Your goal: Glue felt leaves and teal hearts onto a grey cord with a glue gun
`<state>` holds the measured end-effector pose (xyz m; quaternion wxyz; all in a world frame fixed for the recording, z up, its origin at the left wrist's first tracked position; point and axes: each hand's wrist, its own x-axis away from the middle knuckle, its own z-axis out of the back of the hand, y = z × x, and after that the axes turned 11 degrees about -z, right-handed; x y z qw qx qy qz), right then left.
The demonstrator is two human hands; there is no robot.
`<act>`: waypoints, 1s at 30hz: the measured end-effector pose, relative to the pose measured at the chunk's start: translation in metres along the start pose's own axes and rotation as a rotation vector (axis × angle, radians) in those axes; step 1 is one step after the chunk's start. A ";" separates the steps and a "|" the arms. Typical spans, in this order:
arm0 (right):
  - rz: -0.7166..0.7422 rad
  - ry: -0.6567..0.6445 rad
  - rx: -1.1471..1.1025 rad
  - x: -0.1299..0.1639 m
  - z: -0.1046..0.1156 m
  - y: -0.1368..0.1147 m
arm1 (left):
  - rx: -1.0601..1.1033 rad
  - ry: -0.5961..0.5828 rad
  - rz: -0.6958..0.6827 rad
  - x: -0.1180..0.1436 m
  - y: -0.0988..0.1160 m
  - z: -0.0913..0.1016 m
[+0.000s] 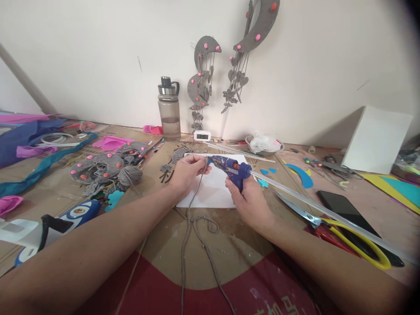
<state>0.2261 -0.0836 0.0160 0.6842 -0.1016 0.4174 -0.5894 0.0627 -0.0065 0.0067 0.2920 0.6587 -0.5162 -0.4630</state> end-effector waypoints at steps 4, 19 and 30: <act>0.019 0.017 0.002 0.000 -0.001 0.003 | 0.002 0.010 0.003 0.000 0.000 0.000; -0.031 0.006 0.006 0.000 -0.002 0.005 | 0.006 0.025 0.011 -0.002 -0.001 0.002; 0.021 0.024 0.009 0.000 -0.002 0.005 | 0.007 0.016 0.011 0.000 0.001 0.000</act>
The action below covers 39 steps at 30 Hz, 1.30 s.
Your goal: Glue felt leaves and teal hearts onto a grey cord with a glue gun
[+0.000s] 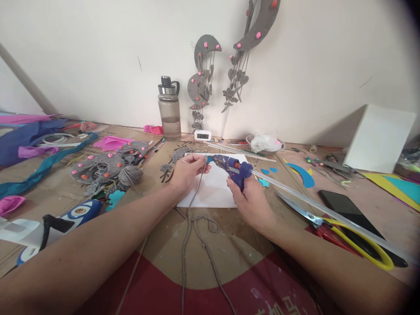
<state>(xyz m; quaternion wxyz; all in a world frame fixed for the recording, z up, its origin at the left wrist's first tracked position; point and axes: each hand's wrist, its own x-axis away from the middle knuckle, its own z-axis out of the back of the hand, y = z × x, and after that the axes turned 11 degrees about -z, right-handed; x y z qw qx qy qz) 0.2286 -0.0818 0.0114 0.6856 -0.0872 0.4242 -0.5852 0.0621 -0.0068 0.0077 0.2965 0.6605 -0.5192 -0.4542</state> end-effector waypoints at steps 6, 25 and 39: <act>-0.018 -0.002 0.018 -0.001 0.000 0.000 | 0.001 0.013 -0.003 -0.001 -0.001 0.001; -0.017 -0.009 0.015 -0.001 0.001 -0.002 | 0.008 0.008 -0.008 -0.002 -0.003 0.002; -0.040 0.001 -0.009 -0.001 -0.001 0.000 | 0.024 0.026 -0.015 -0.002 -0.001 0.001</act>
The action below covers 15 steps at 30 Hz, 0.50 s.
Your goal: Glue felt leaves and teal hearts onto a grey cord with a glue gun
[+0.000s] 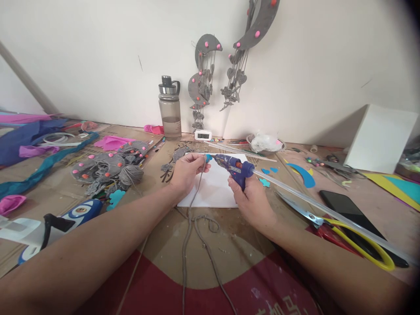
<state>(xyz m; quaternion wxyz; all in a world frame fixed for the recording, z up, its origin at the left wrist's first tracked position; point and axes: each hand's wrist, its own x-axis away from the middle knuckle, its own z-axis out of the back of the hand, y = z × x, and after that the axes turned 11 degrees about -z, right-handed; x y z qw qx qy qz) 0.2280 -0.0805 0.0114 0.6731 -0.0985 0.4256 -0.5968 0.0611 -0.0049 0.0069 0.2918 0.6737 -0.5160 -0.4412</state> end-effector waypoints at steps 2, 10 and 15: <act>0.004 -0.001 0.001 0.000 0.000 -0.001 | 0.000 -0.006 0.004 0.000 0.000 0.000; 0.059 0.011 -0.012 0.001 0.001 -0.003 | -0.012 -0.038 0.008 0.000 -0.002 0.000; 0.005 -0.027 -0.013 0.003 0.001 -0.004 | -0.024 -0.045 0.003 0.001 -0.002 -0.001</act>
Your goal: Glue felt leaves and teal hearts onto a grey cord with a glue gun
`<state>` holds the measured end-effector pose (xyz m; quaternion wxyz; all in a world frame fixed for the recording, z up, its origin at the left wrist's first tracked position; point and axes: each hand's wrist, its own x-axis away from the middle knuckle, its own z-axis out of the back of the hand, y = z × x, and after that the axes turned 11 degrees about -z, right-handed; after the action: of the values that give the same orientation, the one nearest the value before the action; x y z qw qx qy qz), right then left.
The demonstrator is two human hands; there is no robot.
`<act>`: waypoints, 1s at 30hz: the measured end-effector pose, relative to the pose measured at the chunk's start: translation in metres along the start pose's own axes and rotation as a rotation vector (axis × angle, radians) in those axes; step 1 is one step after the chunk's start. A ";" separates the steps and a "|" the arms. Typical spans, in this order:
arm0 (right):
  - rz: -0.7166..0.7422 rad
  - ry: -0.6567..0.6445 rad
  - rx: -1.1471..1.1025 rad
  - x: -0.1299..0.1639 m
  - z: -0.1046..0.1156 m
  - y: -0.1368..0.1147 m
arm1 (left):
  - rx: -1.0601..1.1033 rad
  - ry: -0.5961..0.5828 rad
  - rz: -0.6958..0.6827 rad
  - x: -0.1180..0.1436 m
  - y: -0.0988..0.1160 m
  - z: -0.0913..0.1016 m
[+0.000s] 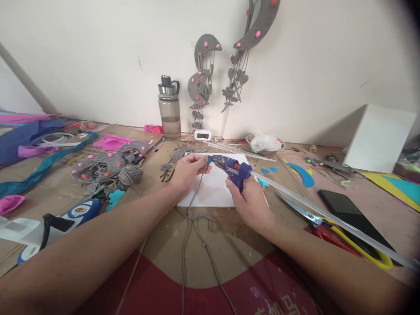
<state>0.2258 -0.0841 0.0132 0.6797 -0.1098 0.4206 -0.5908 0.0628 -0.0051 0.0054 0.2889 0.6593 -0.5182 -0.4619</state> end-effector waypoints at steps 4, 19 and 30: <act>0.014 -0.004 -0.028 0.000 0.000 -0.001 | -0.007 -0.004 0.002 0.000 0.000 0.000; 0.004 0.026 -0.009 -0.002 -0.001 0.003 | 0.005 0.034 -0.020 -0.001 0.001 0.002; 0.006 0.031 -0.011 -0.002 -0.001 0.003 | 0.018 0.038 -0.011 -0.001 0.001 0.001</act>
<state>0.2274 -0.0815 0.0116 0.6742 -0.1031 0.4346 -0.5882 0.0616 -0.0047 0.0064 0.2903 0.6731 -0.5132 -0.4463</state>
